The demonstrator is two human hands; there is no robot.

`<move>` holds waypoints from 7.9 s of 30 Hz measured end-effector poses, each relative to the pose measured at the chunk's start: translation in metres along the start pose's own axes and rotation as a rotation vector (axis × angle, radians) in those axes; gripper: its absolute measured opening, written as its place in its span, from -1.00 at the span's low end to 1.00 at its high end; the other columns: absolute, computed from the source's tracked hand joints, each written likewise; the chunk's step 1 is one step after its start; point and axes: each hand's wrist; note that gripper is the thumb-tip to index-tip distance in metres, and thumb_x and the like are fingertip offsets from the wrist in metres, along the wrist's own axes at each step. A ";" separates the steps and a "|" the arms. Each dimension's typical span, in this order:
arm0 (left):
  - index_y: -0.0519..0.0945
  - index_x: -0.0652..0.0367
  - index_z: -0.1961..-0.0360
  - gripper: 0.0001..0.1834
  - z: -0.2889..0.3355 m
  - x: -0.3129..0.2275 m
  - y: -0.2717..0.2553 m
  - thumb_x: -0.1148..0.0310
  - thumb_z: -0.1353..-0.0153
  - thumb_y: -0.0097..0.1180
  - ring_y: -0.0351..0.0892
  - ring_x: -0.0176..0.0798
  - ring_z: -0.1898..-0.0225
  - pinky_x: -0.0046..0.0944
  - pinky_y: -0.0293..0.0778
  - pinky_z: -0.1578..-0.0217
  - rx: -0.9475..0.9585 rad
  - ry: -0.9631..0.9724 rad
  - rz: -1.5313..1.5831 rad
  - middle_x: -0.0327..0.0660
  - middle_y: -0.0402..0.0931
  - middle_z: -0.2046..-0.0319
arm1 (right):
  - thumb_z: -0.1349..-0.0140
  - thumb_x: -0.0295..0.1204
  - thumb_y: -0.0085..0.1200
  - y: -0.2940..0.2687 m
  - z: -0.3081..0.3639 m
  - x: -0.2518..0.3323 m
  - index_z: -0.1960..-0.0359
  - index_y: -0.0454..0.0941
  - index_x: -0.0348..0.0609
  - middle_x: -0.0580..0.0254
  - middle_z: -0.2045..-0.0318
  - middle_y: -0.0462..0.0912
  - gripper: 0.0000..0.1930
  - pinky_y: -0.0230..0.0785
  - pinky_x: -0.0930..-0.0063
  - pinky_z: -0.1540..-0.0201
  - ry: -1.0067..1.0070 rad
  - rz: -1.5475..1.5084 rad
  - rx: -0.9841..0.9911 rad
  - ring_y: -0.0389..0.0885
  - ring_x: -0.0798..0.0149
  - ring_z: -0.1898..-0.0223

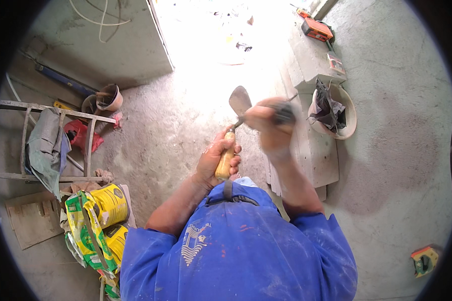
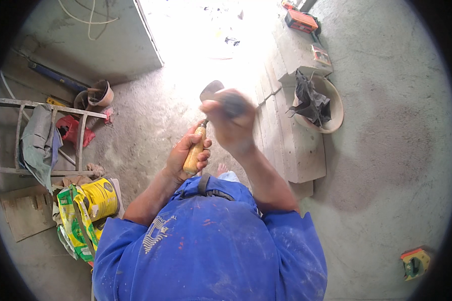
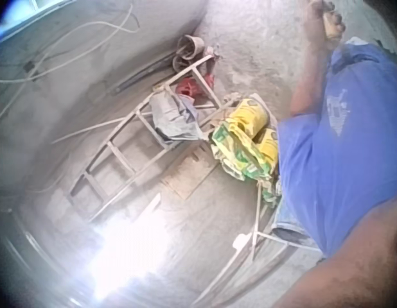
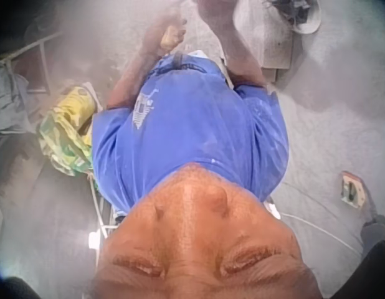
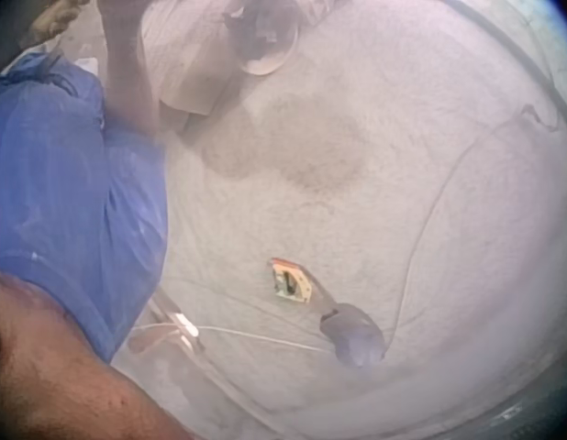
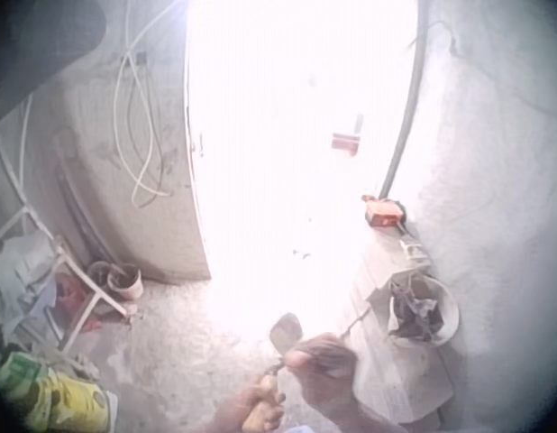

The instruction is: The person scoops plaster from a bucket and applies it to a wall using a trowel and a smaller finishing tool. They smooth the surface, scrape excess material, and later wash their hands in a bucket of water.

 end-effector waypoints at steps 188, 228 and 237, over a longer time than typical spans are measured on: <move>0.33 0.18 -0.17 -0.47 -0.102 -0.046 -0.086 0.44 -0.19 0.21 0.46 -0.34 0.65 -0.27 0.43 0.67 -0.502 0.064 -0.831 -0.23 0.44 0.49 | -0.35 -0.26 0.21 -0.150 -0.004 -0.030 0.30 0.46 -0.06 0.38 0.68 0.36 -0.78 0.31 0.41 0.53 0.444 -0.041 -0.364 0.34 0.43 0.67; 0.29 0.25 -0.26 -0.44 -0.536 -0.504 -0.071 0.46 -0.25 0.16 0.48 -0.41 0.10 -0.38 0.48 0.12 -0.364 0.173 -0.970 -0.23 0.47 0.09 | -0.39 -0.13 0.13 0.021 -0.563 -0.498 0.47 0.36 -0.02 0.41 0.71 0.29 -0.65 0.27 0.47 0.58 0.998 -0.358 -0.328 0.26 0.46 0.71; 0.26 0.23 -0.24 -0.29 -0.550 -0.526 -0.075 0.14 -0.16 0.25 0.54 0.16 -0.10 -0.06 0.42 -0.10 -0.647 0.249 -1.104 0.21 0.52 -0.01 | -0.38 -0.06 0.13 0.036 -0.589 -0.553 0.40 0.34 0.01 0.47 0.71 0.22 -0.64 0.25 0.50 0.57 1.167 -0.337 -0.285 0.22 0.48 0.71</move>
Point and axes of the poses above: each hand's wrist, its own z-axis away from the middle knuckle, its own y-axis out of the palm, x = y × z
